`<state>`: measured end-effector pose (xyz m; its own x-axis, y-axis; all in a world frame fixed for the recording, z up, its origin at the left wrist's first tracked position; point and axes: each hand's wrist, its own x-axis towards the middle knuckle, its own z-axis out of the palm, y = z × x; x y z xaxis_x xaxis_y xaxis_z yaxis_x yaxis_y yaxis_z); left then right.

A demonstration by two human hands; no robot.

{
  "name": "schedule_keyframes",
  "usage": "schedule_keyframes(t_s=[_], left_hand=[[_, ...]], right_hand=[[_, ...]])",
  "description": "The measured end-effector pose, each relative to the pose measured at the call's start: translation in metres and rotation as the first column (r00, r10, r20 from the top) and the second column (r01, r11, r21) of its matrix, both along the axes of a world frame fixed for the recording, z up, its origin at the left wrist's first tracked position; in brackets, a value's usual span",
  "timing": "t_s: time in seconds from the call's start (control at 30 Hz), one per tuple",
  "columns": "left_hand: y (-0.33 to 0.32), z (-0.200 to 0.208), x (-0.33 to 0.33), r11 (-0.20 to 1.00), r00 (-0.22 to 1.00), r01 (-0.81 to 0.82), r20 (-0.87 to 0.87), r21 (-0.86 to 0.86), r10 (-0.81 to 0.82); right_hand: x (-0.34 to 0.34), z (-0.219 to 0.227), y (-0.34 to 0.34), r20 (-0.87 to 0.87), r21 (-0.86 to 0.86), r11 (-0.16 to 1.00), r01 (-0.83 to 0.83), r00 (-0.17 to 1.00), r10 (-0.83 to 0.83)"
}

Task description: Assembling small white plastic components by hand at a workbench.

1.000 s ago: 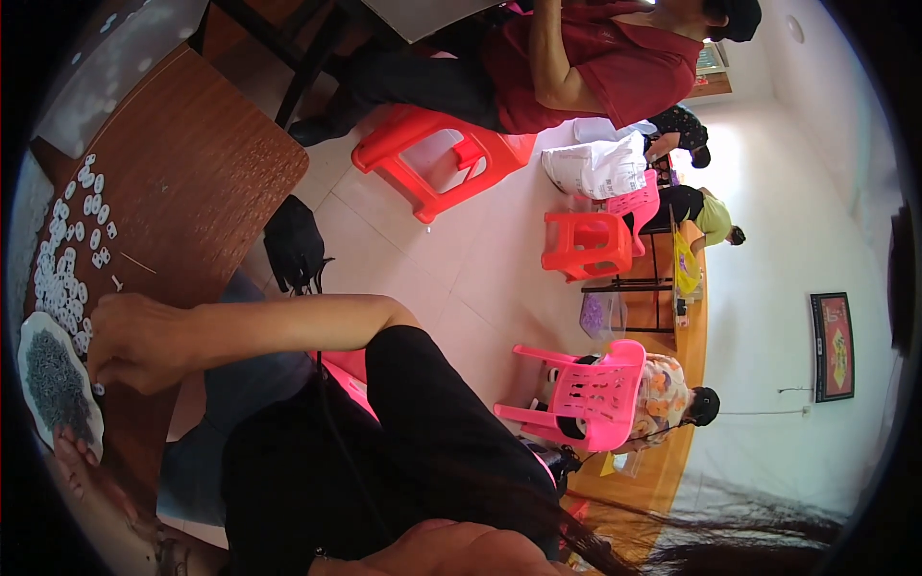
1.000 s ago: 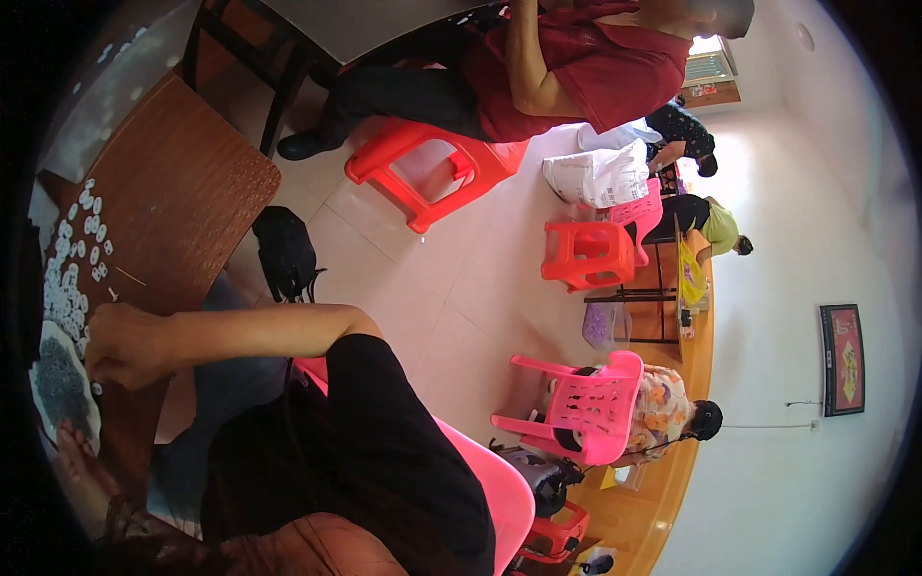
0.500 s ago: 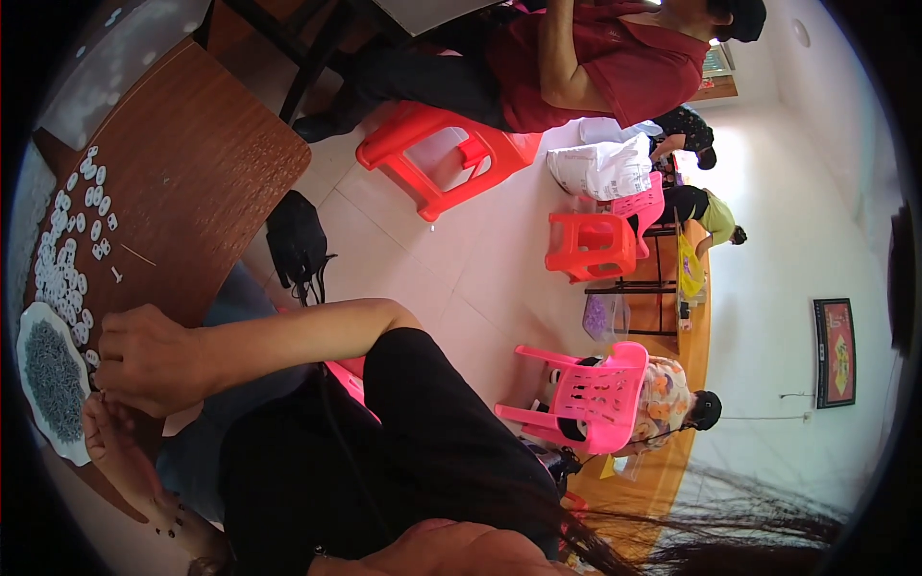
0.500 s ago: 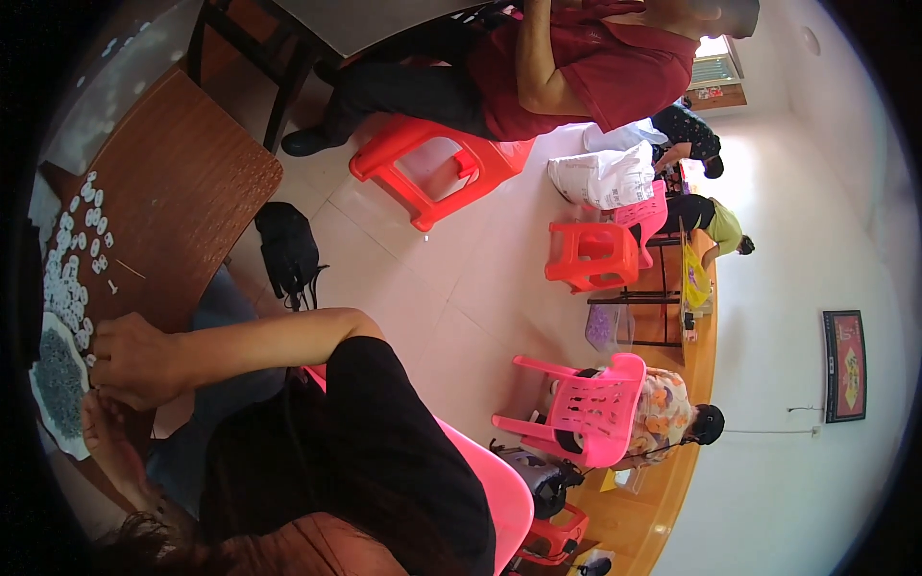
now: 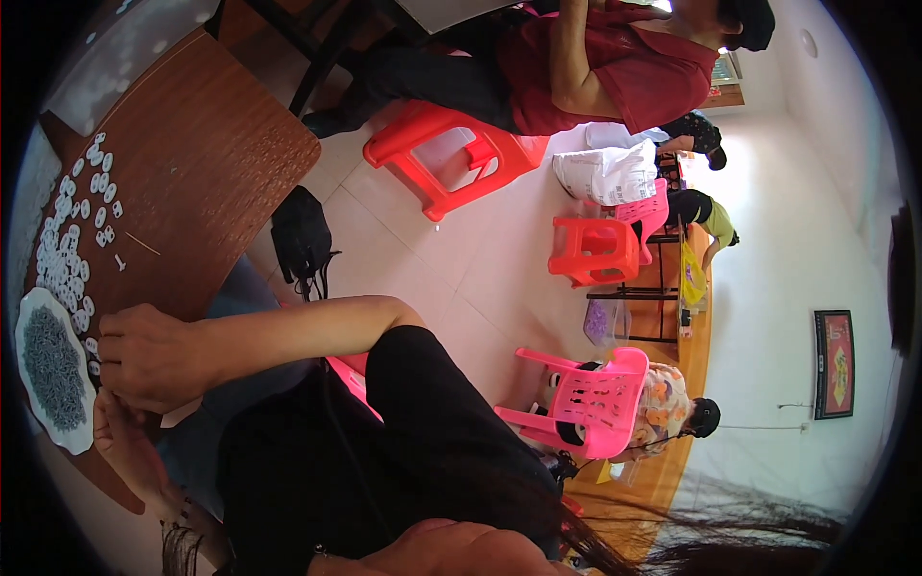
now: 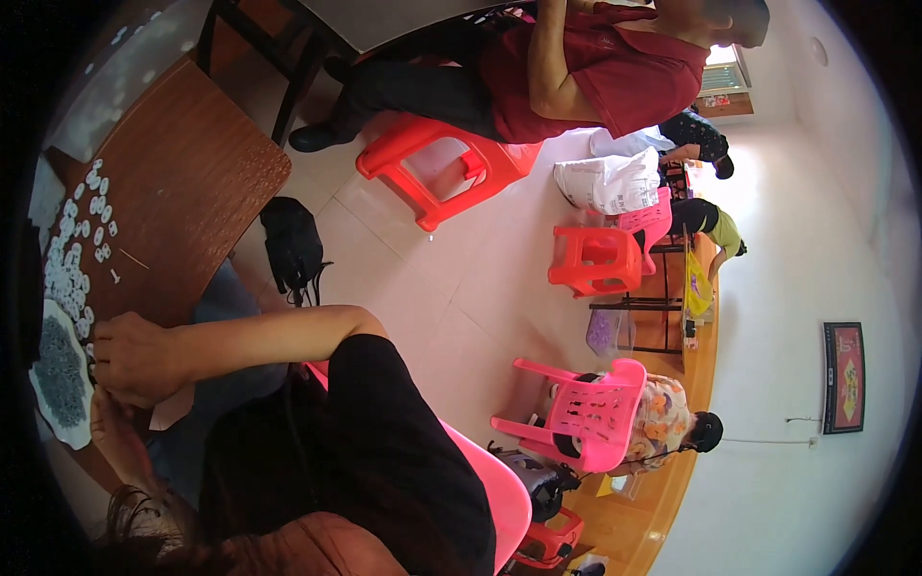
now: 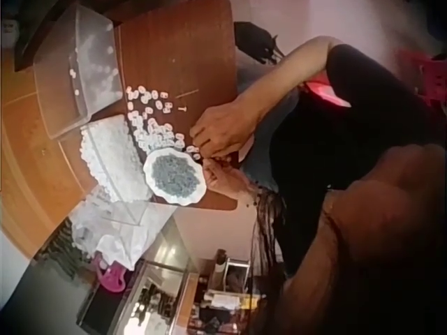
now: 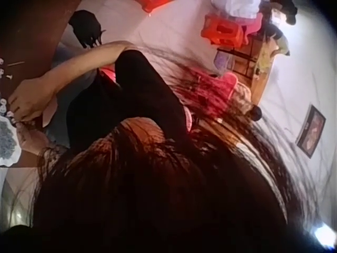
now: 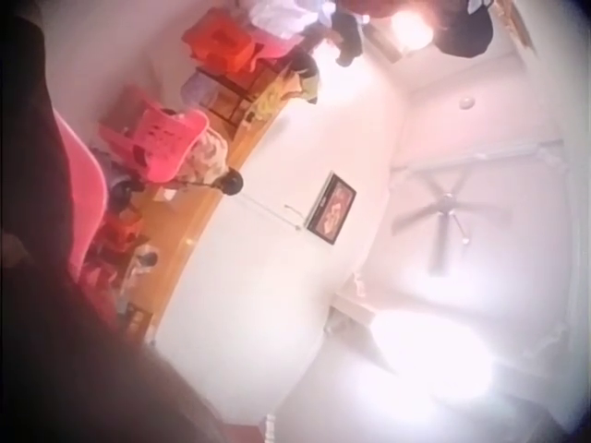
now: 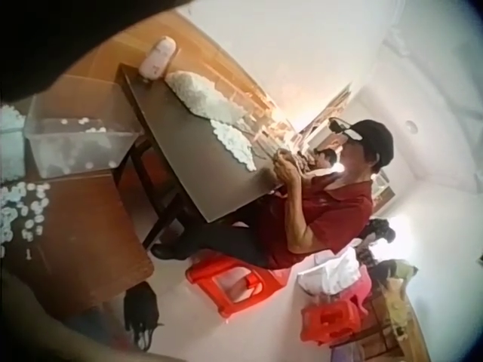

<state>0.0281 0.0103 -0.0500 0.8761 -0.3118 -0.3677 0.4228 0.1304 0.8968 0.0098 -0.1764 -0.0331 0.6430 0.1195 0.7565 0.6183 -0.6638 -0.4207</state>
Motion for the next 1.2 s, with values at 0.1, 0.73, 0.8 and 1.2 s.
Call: schedule_keyframes(t_s=[0.1,0.73,0.8,1.2], left_hand=[[0.009,-0.004,0.005,0.992,0.997,0.072,0.041,-0.104,-0.068],[-0.02,0.032,-0.02,0.997,0.998,-0.054,-0.011,0.054,0.055],[-0.022,0.036,-0.026,0.996,0.992,-0.083,-0.093,-0.008,0.082],[-0.016,0.04,-0.03,0.984,0.99,-0.134,-0.055,-0.114,0.128]], right_hand=[[-0.002,0.001,-0.003,-0.021,0.037,0.999,-0.018,1.0,0.019],[-0.011,0.024,-0.015,-0.477,0.29,0.947,-0.14,0.836,0.27],[-0.014,0.022,-0.014,-0.584,0.408,0.909,-0.087,0.741,0.333],[-0.019,0.025,-0.004,-0.632,0.75,0.626,0.212,0.51,0.584]])
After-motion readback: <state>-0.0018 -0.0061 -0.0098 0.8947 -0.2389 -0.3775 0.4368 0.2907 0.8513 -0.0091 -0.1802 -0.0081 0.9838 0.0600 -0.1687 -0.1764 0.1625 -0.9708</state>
